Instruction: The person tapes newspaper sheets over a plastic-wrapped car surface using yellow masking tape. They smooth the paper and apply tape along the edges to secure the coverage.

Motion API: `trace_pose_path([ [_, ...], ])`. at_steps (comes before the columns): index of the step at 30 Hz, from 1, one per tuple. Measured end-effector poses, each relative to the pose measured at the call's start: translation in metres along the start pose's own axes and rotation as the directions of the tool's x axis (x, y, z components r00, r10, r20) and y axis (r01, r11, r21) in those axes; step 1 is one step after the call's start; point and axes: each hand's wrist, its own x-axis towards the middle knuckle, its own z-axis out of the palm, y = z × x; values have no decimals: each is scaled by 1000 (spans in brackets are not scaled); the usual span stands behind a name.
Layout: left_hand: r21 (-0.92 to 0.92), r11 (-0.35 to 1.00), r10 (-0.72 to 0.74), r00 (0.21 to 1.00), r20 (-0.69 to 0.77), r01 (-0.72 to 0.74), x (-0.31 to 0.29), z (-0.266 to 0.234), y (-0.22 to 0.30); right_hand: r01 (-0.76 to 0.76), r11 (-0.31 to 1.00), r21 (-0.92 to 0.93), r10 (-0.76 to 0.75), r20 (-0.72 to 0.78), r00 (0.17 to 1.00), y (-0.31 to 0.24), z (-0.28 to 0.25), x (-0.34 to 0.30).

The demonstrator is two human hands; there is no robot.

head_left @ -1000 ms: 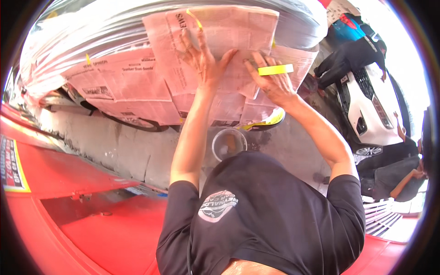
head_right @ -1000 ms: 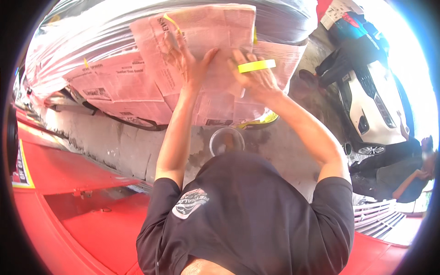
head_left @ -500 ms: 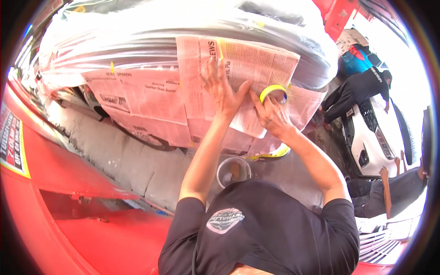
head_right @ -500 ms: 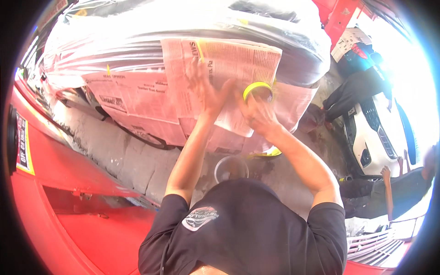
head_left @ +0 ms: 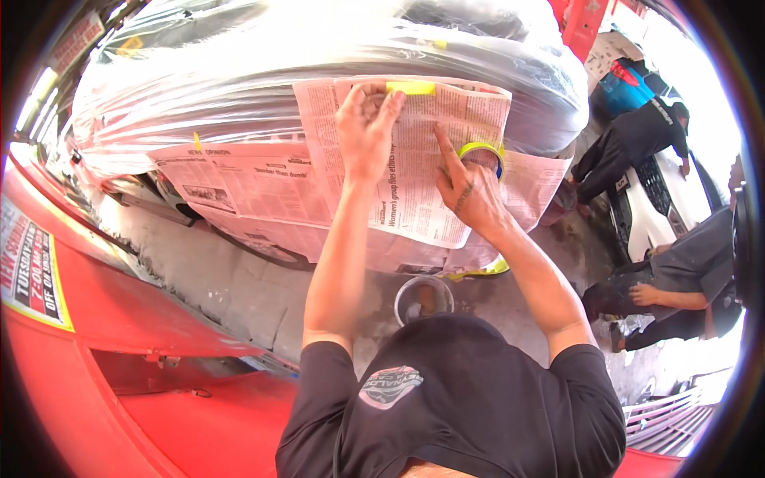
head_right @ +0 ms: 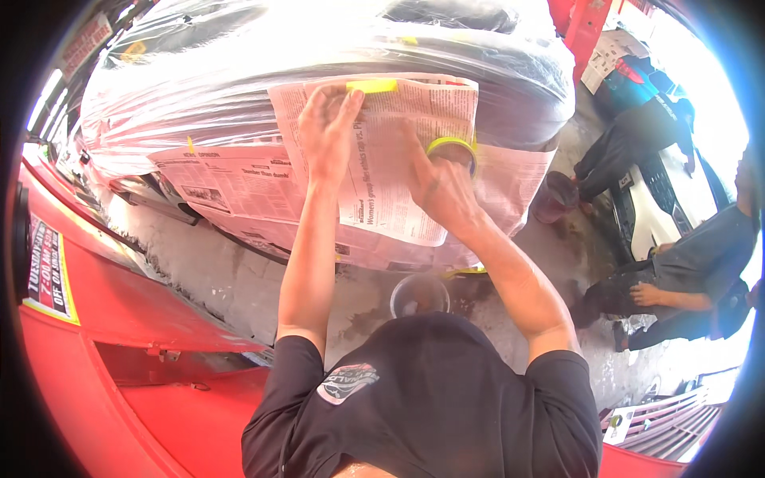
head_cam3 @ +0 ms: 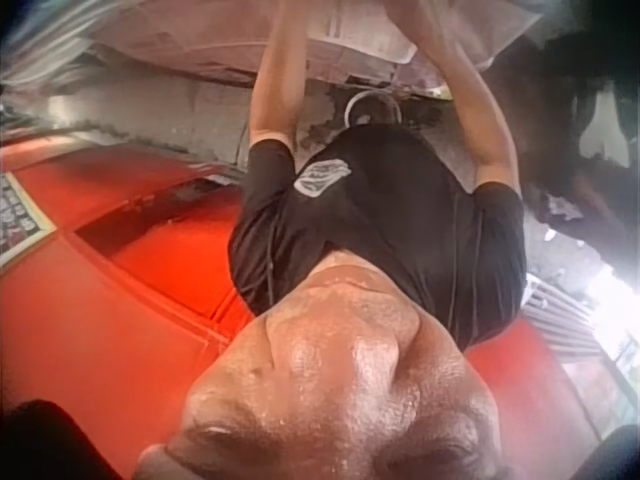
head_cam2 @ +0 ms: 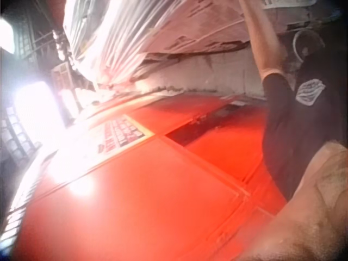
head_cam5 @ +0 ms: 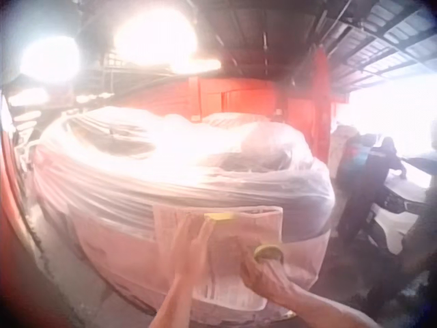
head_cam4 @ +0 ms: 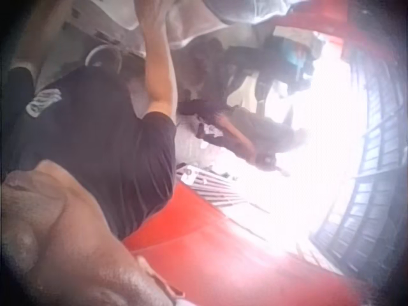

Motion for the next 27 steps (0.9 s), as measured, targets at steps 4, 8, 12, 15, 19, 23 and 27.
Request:
trace_pose_path([
  [4, -60, 993, -105, 989, -108, 99, 28, 1, -5, 11, 999, -45, -12, -22, 1000, 4, 3, -1],
  [8, 77, 994, -60, 988, -139, 72, 34, 4, -5, -40, 999, -35, 41, 22, 999, 0, 0, 0],
  [12, 84, 995, -32, 986, -165, 46, 33, 8, -8, -31, 999, -41, 32, 13, 999, 2, 0, 1],
  [15, 59, 997, -39, 983, -177, 50, 33, 9, -6, -35, 998, -58, 36, 16, 999, 3, 2, 1],
  [19, 138, 990, 6, 979, -206, 23, 33, 13, -6, -24, 998, -59, 24, 9, 1000, 5, 2, 1],
  [23, 450, 891, 183, 955, -234, -61, 36, 16, -17, -7, 999, -40, 7, -10, 1000, 6, 3, 0],
  [27, 540, 840, 211, 946, -248, -46, 36, 20, -11, -7, 998, -58, 7, -11, 1000, 3, 1, 0],
])
